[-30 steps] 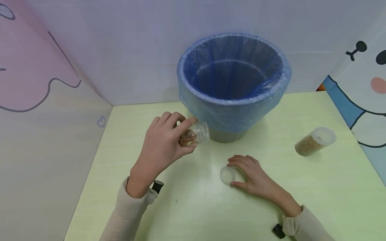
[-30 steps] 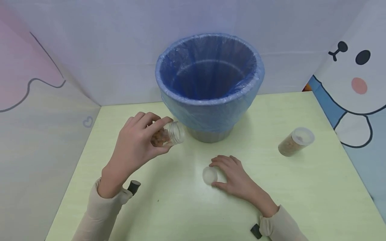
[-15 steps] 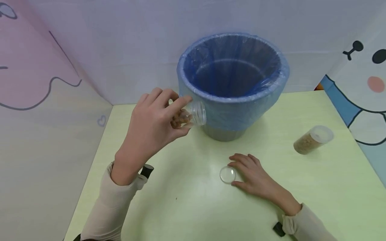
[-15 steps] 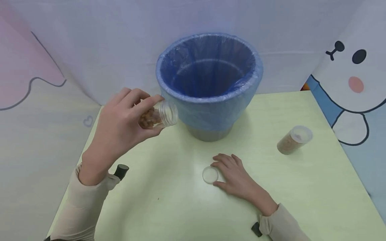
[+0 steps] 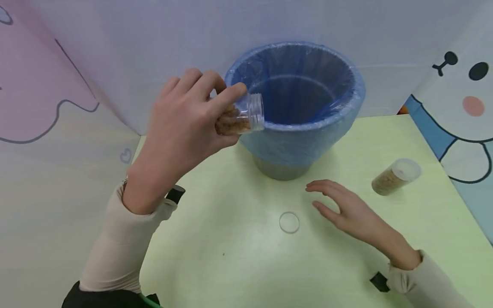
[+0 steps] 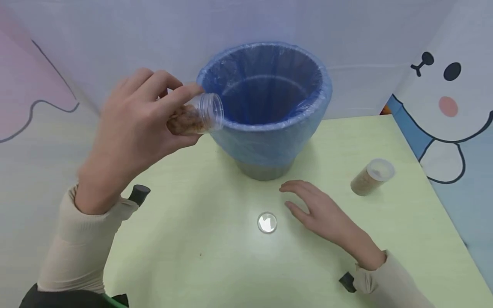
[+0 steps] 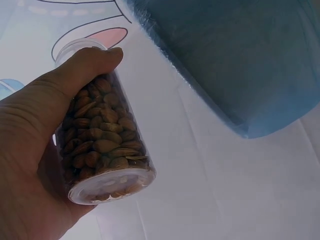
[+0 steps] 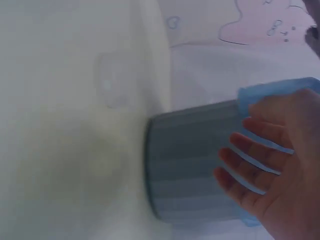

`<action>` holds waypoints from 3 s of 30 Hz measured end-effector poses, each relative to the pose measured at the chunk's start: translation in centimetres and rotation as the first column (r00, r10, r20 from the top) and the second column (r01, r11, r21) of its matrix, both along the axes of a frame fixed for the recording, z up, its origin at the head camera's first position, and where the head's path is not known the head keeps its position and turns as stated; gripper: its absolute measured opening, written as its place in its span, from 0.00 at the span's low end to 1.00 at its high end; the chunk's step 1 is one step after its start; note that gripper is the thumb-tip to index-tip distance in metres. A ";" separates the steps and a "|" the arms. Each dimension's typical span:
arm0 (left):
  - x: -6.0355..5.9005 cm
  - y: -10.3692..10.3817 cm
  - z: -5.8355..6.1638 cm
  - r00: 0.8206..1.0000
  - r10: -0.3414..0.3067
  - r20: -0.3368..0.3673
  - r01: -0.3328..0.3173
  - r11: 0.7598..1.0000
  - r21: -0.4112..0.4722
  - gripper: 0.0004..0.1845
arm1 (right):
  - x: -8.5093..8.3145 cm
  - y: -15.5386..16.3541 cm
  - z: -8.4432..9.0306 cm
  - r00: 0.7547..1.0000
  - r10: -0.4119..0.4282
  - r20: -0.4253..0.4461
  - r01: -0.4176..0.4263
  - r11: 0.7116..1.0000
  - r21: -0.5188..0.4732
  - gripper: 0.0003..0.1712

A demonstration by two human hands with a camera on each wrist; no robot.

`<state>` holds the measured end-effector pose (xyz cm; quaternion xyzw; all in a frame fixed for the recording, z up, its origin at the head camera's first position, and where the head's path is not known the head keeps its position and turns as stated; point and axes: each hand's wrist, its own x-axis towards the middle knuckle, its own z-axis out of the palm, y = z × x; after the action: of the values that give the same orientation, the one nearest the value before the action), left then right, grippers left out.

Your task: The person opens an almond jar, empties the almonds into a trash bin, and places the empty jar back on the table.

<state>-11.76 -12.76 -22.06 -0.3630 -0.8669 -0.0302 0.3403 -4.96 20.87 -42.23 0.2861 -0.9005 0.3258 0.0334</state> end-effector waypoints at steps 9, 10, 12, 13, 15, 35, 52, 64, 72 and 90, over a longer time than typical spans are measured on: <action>-1.7 2.1 -1.0 0.999 0.008 0.046 -0.012 0.996 0.087 0.27 | -1.1 3.3 6.1 0.983 -0.160 -0.089 0.143 0.974 -0.175 0.22; -1.8 2.4 -1.0 0.998 0.008 0.055 -0.013 0.995 0.095 0.27 | -1.2 3.6 6.6 0.979 -0.181 -0.098 0.160 0.969 -0.189 0.22; -2.0 2.9 -1.0 0.998 0.011 0.065 -0.017 0.995 0.101 0.26 | -1.6 4.0 7.5 0.969 -0.219 -0.117 0.191 0.957 -0.217 0.21; -2.1 3.2 -0.9 0.998 0.014 0.065 -0.021 0.995 0.102 0.26 | -1.8 4.2 7.9 0.964 -0.233 -0.129 0.199 0.952 -0.232 0.20; -2.4 3.7 -0.8 0.998 0.024 0.061 -0.030 0.995 0.099 0.24 | -2.2 4.5 8.6 0.954 -0.266 -0.137 0.223 0.937 -0.268 0.18; -5.0 7.9 -0.8 0.991 0.085 0.099 -0.081 0.996 -0.044 0.29 | -8.8 7.3 14.1 0.925 -0.127 0.358 0.352 0.643 -0.680 0.18; -6.1 8.3 -1.7 0.985 0.117 0.129 -0.101 0.987 -0.126 0.31 | -13.0 8.6 13.8 0.717 0.265 0.645 0.457 0.519 -0.722 0.19; -6.4 8.7 -1.5 0.966 0.176 0.188 -0.138 0.970 -0.200 0.32 | -13.2 8.2 13.4 0.674 0.315 0.669 0.517 0.445 -0.731 0.21; -6.3 9.0 -0.9 0.941 0.217 0.258 -0.149 0.954 -0.260 0.35 | -13.0 7.9 13.3 0.686 0.307 0.660 0.506 0.451 -0.735 0.22; -6.1 8.5 -0.8 0.948 0.189 0.257 -0.119 0.957 -0.263 0.41 | -12.9 7.5 13.4 0.684 0.320 0.655 0.510 0.432 -0.744 0.21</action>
<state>-17.91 -4.22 -22.86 -0.3248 -0.9291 0.0528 0.1688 -17.89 28.41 -28.87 0.0118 -0.5338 0.8310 -0.1563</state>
